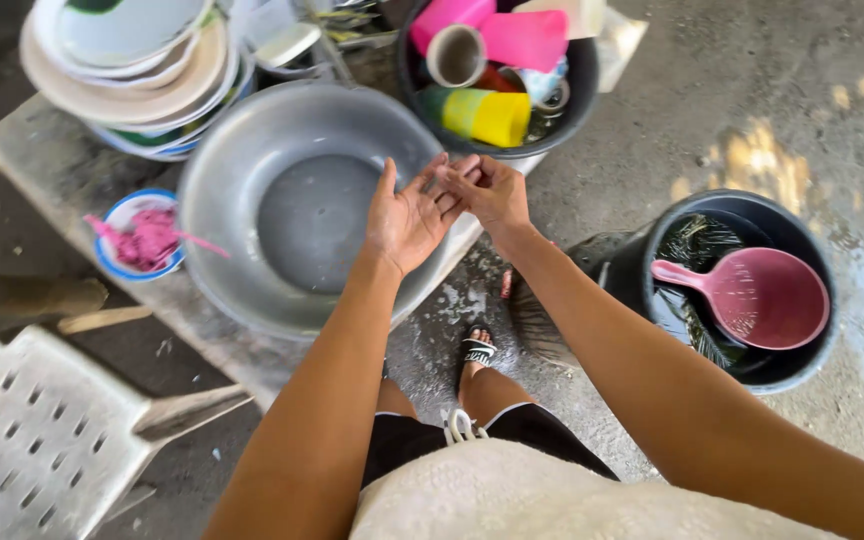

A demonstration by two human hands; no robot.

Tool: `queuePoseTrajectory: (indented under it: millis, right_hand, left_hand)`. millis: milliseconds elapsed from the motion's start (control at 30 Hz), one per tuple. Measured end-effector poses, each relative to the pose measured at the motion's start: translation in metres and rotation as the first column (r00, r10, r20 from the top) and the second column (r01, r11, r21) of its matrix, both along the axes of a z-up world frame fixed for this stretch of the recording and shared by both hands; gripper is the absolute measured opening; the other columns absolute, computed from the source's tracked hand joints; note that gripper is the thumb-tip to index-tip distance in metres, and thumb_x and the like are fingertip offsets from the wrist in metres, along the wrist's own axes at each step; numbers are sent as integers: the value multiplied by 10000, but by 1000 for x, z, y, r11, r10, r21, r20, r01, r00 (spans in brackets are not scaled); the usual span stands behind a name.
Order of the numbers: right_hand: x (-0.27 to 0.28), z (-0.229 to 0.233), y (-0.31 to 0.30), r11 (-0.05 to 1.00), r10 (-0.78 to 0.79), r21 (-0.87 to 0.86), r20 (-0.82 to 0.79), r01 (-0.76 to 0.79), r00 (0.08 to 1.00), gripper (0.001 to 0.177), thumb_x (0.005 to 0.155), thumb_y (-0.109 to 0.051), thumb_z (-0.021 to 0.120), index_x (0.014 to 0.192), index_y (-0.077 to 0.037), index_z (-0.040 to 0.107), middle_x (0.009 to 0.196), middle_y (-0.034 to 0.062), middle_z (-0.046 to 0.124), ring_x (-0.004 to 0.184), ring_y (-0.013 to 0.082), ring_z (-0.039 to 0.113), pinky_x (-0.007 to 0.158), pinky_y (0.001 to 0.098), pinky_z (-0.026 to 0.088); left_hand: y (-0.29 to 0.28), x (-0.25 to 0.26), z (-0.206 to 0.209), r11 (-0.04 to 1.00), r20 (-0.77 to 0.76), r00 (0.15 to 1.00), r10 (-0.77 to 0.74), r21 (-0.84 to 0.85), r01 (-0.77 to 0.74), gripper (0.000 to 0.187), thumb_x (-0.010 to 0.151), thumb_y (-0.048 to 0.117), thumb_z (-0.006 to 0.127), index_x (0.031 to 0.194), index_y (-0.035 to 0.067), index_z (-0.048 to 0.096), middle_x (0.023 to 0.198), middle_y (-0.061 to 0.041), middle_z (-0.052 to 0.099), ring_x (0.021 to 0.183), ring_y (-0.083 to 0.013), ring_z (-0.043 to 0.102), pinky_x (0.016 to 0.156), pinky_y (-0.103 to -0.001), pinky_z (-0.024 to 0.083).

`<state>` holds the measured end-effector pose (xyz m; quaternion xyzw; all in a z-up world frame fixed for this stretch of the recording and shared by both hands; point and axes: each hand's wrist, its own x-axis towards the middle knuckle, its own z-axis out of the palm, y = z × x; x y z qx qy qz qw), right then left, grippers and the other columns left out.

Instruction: Washing dishes in a basin outdoors using soap and water from buckets.

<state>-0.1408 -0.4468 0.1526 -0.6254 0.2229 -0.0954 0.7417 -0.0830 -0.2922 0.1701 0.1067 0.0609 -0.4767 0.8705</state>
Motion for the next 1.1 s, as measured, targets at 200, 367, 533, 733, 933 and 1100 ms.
queuePoseTrajectory:
  millis: [200,367,533,733,933,1100]
  right_hand:
    - [-60,-19,-112,955,-283,50,-128,292,950,303,878,-358,733,931,-61,767,782,-8,741,652,70,661,579,221,520]
    - [-110,-43,-190,759,-459,-607,-240,237,855,343,800,-231,869,961,31,717,852,109,747,774,156,721,650,277,561]
    - [-140,-49,-218,917,-94,-398,-284,-28,954,553,883,-186,895,1336,-81,598,1201,150,611,1067,181,608,835,283,523]
    - [-221,-165,-260,652,-583,245,-442,717,682,202,970,-113,582,1150,-34,629,1081,162,734,904,226,739,756,314,614]
    - [-271,-228,-304,-172,-497,588,-745,791,445,171,1050,-152,558,1079,8,610,871,84,702,699,160,678,639,288,599]
    - [-260,-214,-325,-30,-547,629,-661,777,514,220,863,-412,689,839,-194,710,535,-58,269,424,83,276,436,247,286]
  left_hand:
    - [-102,-17,-44,933,273,910,-312,267,240,534,1058,374,462,1425,-13,448,1509,-231,542,1420,-306,531,1251,-461,366]
    - [-158,-49,-60,707,401,831,-385,707,-13,362,936,172,633,1233,-30,585,1195,-187,732,1097,-279,731,1015,-432,551]
    - [-204,-74,-83,595,346,862,-370,801,-66,250,933,97,809,1052,-90,695,1004,-190,720,868,-261,723,751,-342,689]
    - [-234,-91,-63,573,291,865,-409,819,-5,465,930,-69,327,1350,32,500,1244,-203,691,807,-293,775,694,-336,681]
    - [-244,-96,-102,481,382,696,-608,875,-60,621,939,-51,466,1524,145,391,1448,-79,439,1151,-196,606,934,-410,553]
    - [-237,-98,-125,540,276,778,-565,836,96,369,967,34,502,1328,46,581,1214,-123,729,981,-179,745,887,-337,586]
